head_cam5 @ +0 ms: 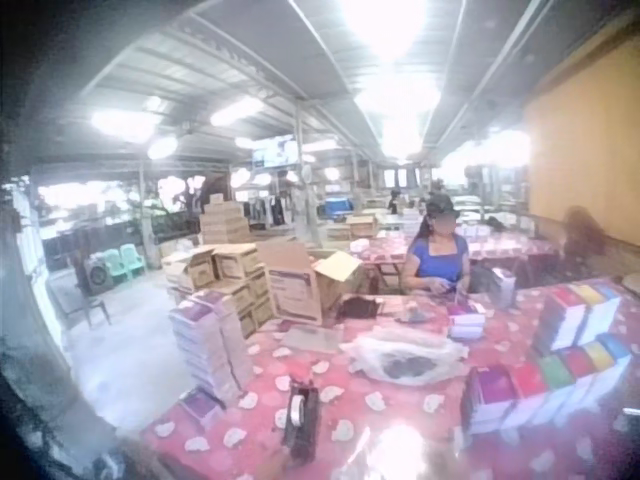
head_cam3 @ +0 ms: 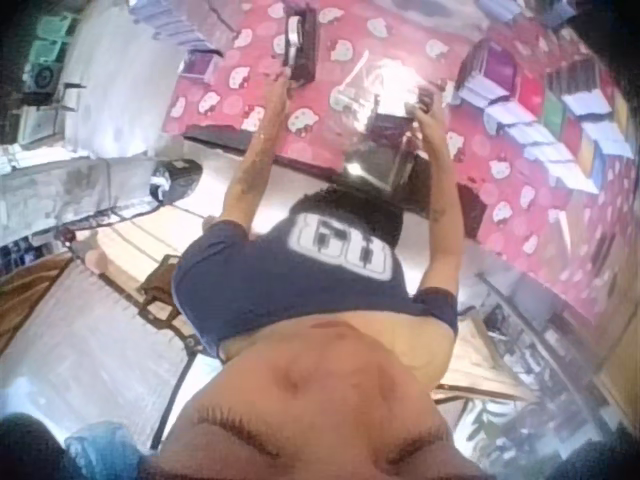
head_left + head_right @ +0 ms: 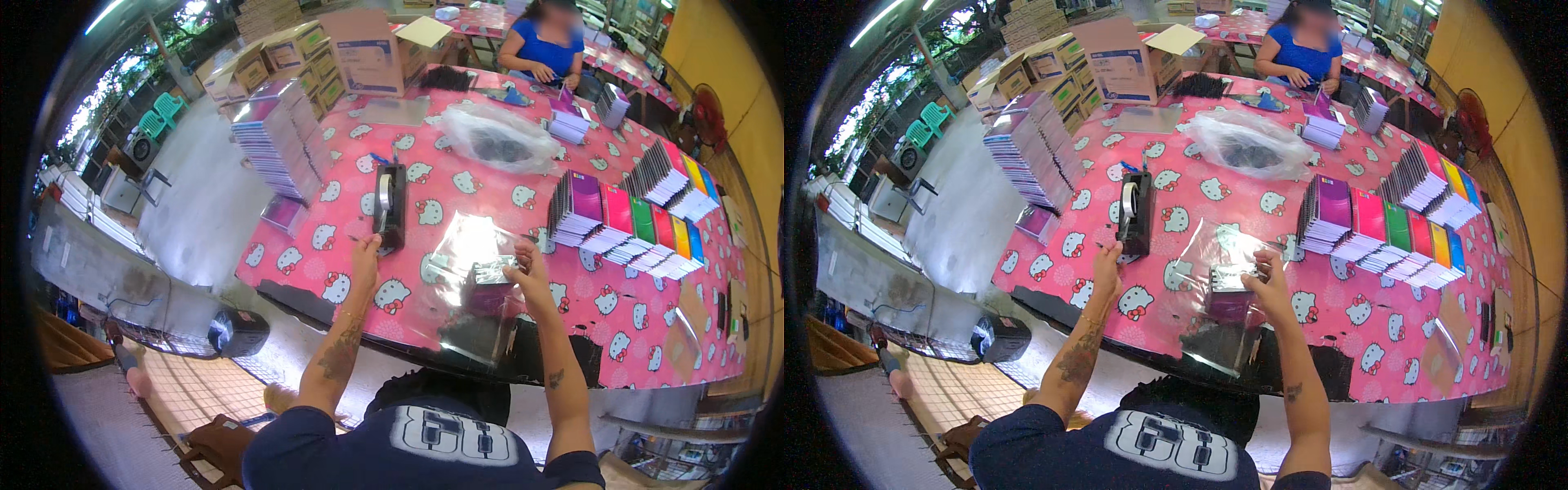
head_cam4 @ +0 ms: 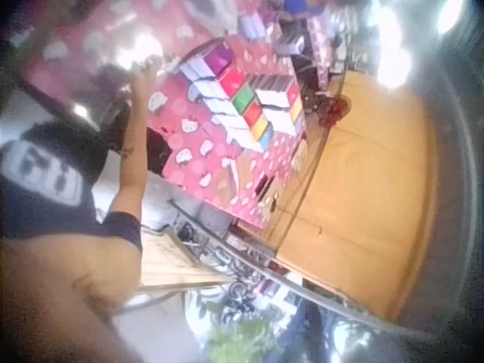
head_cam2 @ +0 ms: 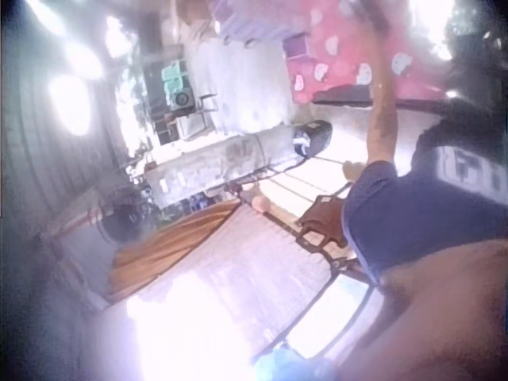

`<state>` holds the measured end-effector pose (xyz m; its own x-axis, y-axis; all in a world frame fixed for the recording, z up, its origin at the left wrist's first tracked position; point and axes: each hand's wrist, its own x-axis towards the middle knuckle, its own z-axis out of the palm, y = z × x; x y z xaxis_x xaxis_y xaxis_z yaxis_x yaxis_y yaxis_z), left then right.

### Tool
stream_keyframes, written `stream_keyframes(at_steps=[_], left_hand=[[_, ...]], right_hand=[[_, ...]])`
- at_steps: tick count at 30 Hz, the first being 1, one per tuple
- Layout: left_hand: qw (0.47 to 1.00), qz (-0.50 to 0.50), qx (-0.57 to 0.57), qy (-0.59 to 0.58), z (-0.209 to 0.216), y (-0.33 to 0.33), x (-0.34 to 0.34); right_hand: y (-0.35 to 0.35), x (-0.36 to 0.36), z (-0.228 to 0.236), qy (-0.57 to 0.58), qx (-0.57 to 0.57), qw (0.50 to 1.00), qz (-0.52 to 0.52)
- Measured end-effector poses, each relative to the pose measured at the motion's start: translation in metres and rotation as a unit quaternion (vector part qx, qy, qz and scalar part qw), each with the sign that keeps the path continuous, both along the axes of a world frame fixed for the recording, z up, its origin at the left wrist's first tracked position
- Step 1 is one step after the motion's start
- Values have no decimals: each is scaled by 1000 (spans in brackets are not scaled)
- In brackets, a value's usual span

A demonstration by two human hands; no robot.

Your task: The person places small colorful notebooks into clear plastic bags and seals them using tape from a dispenser.

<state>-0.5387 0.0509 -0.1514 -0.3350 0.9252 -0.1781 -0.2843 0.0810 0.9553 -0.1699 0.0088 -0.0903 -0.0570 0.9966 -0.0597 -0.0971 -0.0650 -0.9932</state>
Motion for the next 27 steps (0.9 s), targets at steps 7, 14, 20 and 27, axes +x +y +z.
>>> stream_keyframes(at_steps=[7,14,20,27], left_hand=[[907,-54,-37,417,15,19,-43],[627,-439,302,569,166,45,91],[309,-671,255,624,151,101,204],[646,-725,26,239,9,116,144]], right_hand=[[-1,-1,-1,-13,15,1000,-6],[1,-7,-13,-4,27,999,-20],[-4,-4,-8,10,18,999,-35],[-16,-13,1,21,28,999,-20]])
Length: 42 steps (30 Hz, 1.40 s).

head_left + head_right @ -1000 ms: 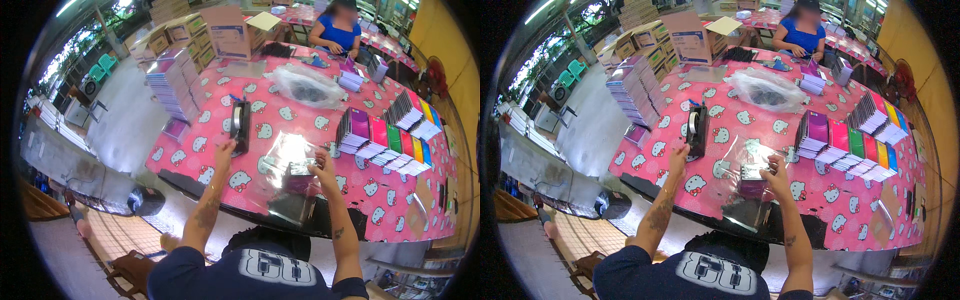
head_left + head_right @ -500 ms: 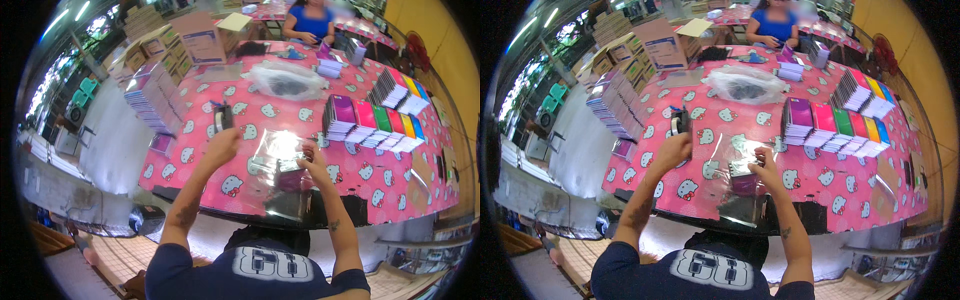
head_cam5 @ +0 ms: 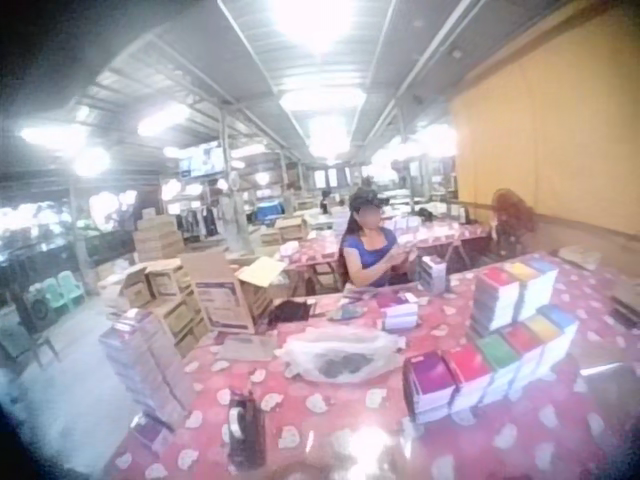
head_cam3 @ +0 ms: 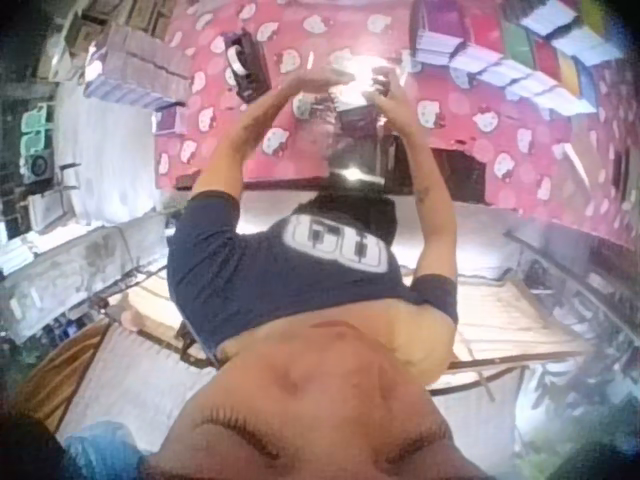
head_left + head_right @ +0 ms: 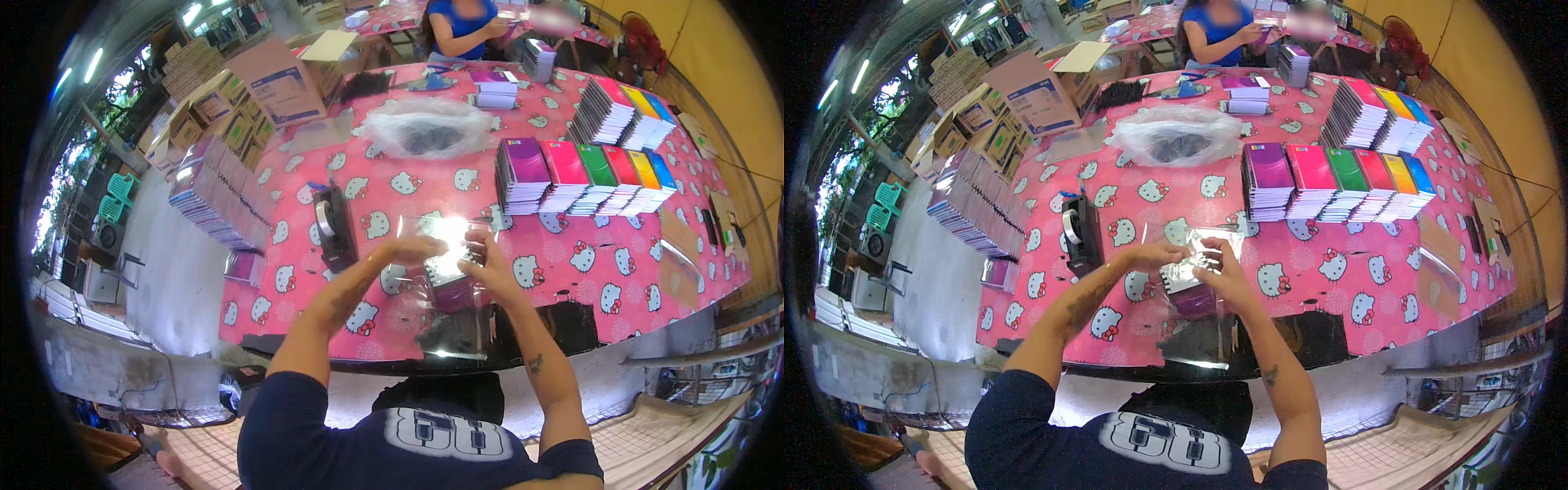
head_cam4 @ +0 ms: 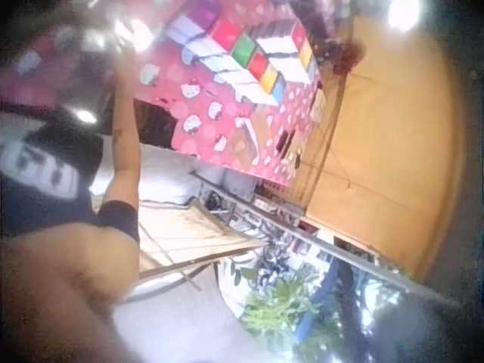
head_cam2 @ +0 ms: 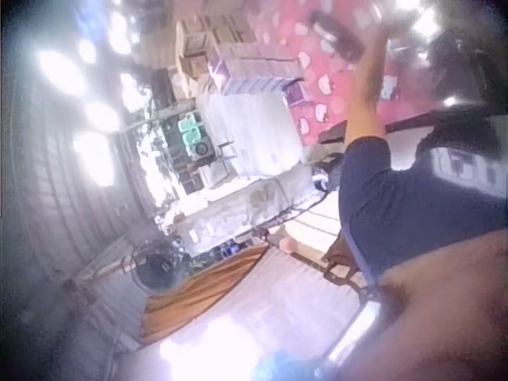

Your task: The person places small colorful notebooks into clear plastic bags and seals them using tape from a dispenser.

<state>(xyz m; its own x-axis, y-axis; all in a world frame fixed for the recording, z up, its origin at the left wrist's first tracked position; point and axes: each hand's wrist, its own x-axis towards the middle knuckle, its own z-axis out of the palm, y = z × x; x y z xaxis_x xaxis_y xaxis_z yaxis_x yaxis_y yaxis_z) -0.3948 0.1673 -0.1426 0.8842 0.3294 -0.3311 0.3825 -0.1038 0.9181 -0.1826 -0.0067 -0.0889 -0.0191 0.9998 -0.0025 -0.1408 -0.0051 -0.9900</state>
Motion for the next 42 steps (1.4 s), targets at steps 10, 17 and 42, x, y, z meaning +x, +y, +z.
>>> stream_keyframes(at_steps=[10,17,42], left_hand=[[818,136,537,153,119,-141,50],[915,349,158,-123,58,-177,6],[677,694,36,-244,-4,-82,-155]], right_hand=[[-103,-103,-91,473,-230,849,59],[-61,-45,-48,509,-38,855,-85],[-62,-29,71,-577,265,772,-20]])
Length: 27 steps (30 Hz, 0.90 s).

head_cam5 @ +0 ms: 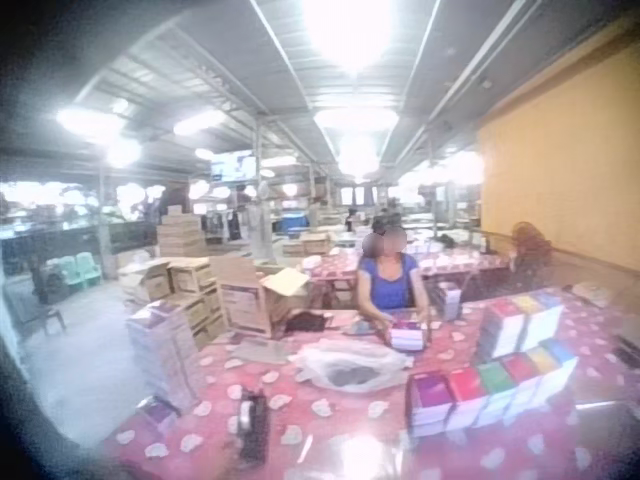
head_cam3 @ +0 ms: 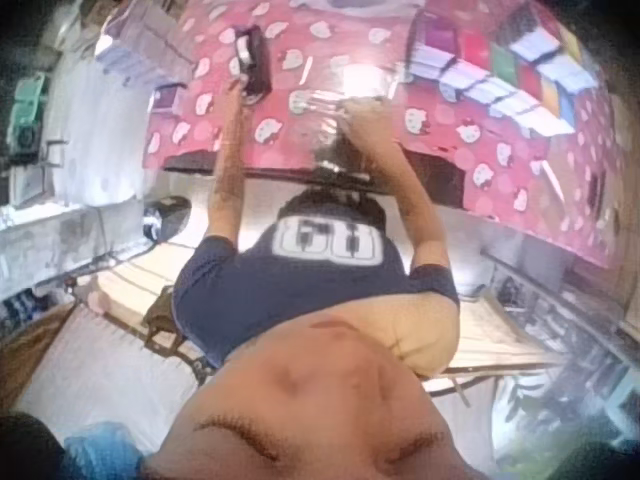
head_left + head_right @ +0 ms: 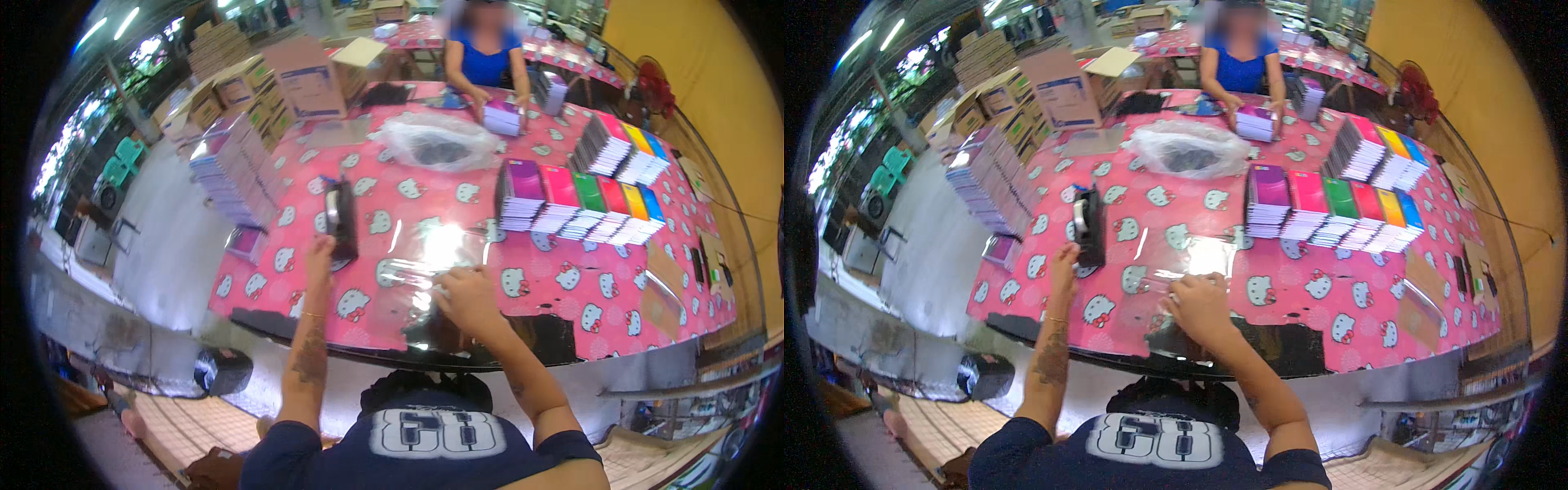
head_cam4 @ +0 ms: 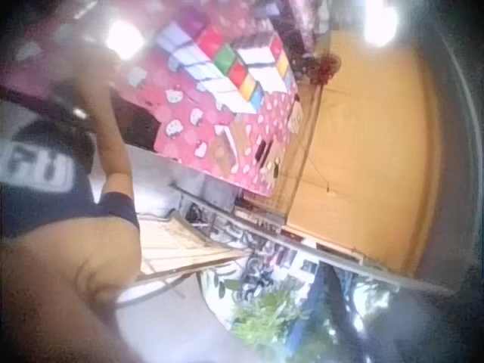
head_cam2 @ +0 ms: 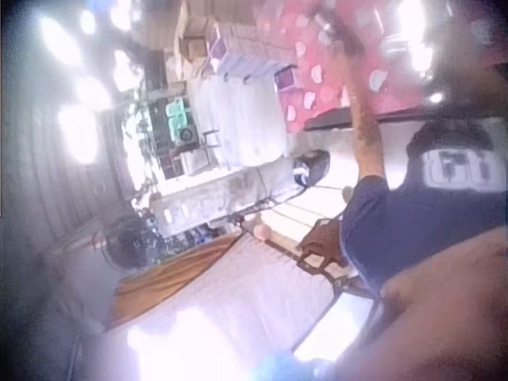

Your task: The person places small colorful notebooks into clear plastic bags and seals them using tape from a dispenser.

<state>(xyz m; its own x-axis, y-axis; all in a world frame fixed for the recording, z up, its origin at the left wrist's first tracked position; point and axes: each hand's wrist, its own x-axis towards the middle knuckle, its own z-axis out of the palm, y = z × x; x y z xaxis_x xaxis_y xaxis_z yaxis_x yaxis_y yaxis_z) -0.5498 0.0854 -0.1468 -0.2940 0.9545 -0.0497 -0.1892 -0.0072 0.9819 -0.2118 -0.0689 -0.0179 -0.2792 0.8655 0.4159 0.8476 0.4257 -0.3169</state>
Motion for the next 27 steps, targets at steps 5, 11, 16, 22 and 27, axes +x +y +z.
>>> stream_keyframes(at_steps=[5,11,16,22,27], left_hand=[[944,12,-16,329,-11,-13,-39],[877,-327,183,302,96,-54,67],[822,-467,161,283,119,-53,130],[734,-418,382,376,130,-48,117],[710,-423,400,397,138,-45,159]], right_hand=[[-5,-22,12,4,-8,1000,-5],[-8,-21,17,-26,-16,999,-42],[0,-19,32,-9,-45,999,-30],[-11,24,59,97,13,989,-108],[-11,68,-45,262,-127,956,29]])
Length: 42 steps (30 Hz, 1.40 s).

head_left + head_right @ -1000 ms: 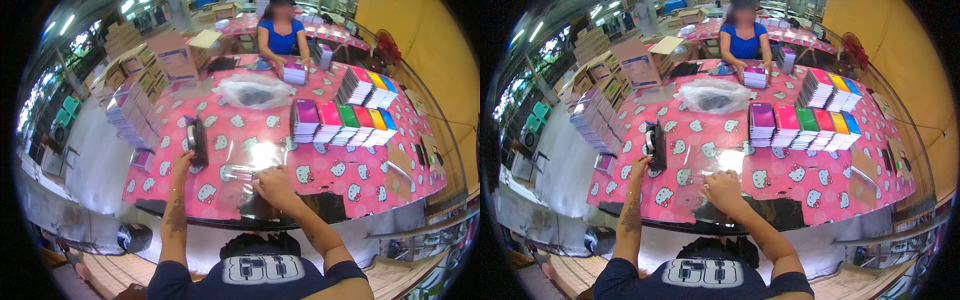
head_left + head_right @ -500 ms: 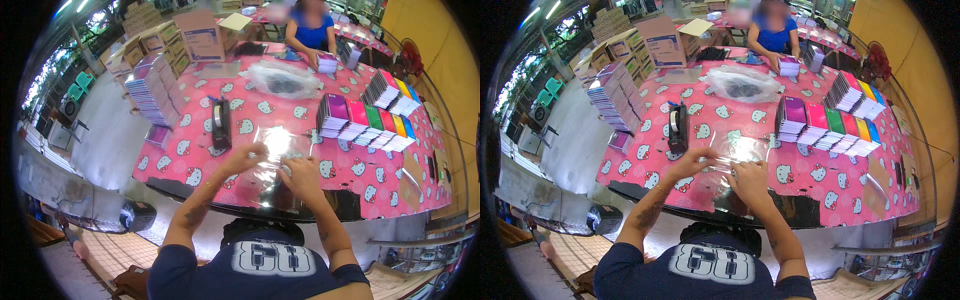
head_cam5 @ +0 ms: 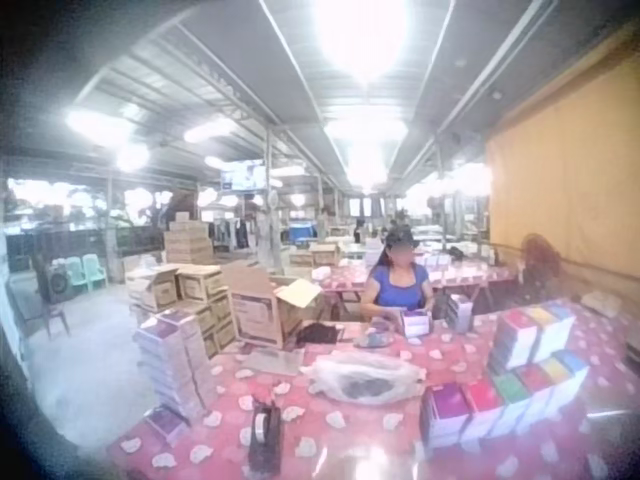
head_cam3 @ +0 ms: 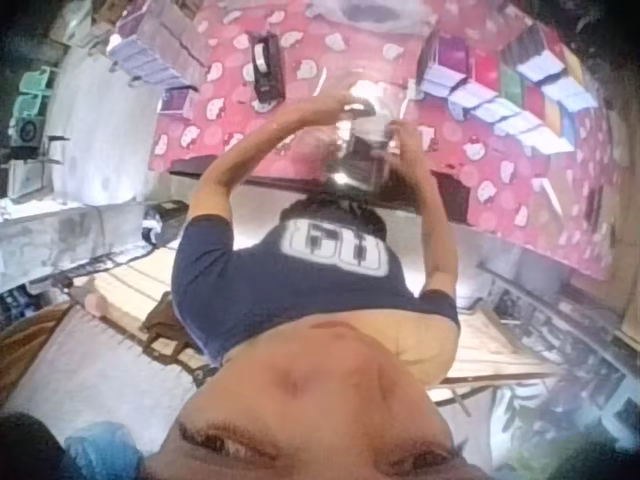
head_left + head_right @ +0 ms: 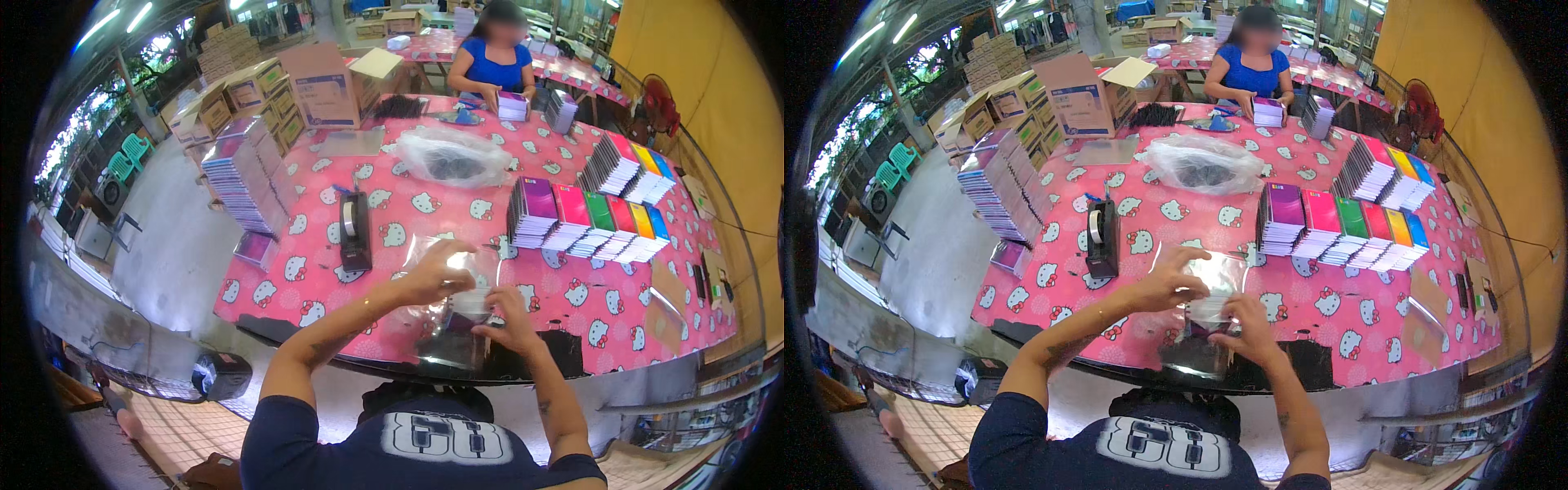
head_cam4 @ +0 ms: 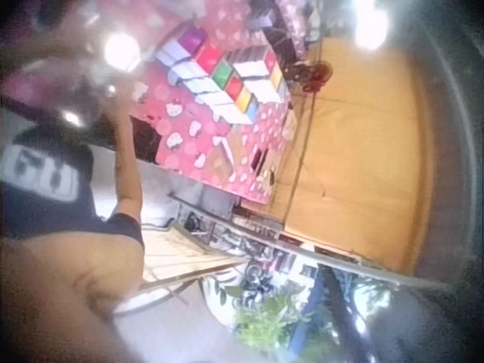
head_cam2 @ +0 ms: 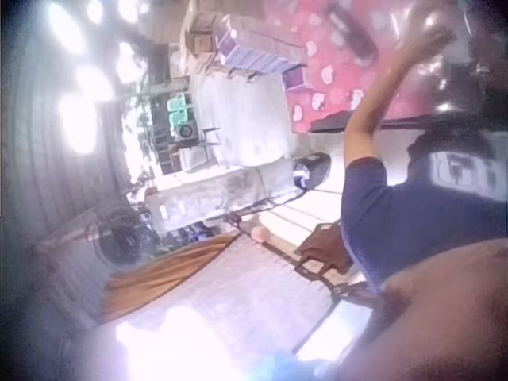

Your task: The person places small colorful notebooks into clear plastic bags and seals them using tape from a dispenser.

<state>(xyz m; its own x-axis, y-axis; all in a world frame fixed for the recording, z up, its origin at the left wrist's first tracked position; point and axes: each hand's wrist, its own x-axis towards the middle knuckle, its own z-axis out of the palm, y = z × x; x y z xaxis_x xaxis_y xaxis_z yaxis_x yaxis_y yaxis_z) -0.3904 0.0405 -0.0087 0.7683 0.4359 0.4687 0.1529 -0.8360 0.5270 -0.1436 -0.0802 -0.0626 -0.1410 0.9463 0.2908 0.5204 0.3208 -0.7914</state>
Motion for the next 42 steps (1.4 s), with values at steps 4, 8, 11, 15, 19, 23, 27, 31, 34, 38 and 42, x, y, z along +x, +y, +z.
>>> stream_keyframes(at_steps=[4,8,11,15,19,23,27,31,34,38,42], left_hand=[[996,-29,82,5,-20,3,28],[992,23,108,62,-41,-3,32],[973,230,16,1,-56,-16,40],[898,262,-306,-178,-70,-25,36],[828,156,-515,-157,-87,-25,6],[906,106,-410,-9,-71,-26,4],[980,159,94,80,-42,-62,0],[971,172,126,110,-47,-76,8],[978,176,-19,108,-41,-73,13],[967,197,-129,96,-22,-53,22],[932,260,-152,200,-15,-43,45]], right_hand=[[6,-5,-1,-174,135,973,70],[10,0,-8,-190,100,972,97],[9,-5,-4,-179,90,974,109],[24,5,-13,117,-57,982,134],[70,14,-33,323,-209,915,117],[85,5,-34,257,-241,909,223],[49,6,6,129,-73,963,224],[30,3,0,-60,138,973,175],[33,0,-7,-90,179,971,131],[25,-16,3,-13,81,994,72],[35,-19,0,-73,73,995,11]])
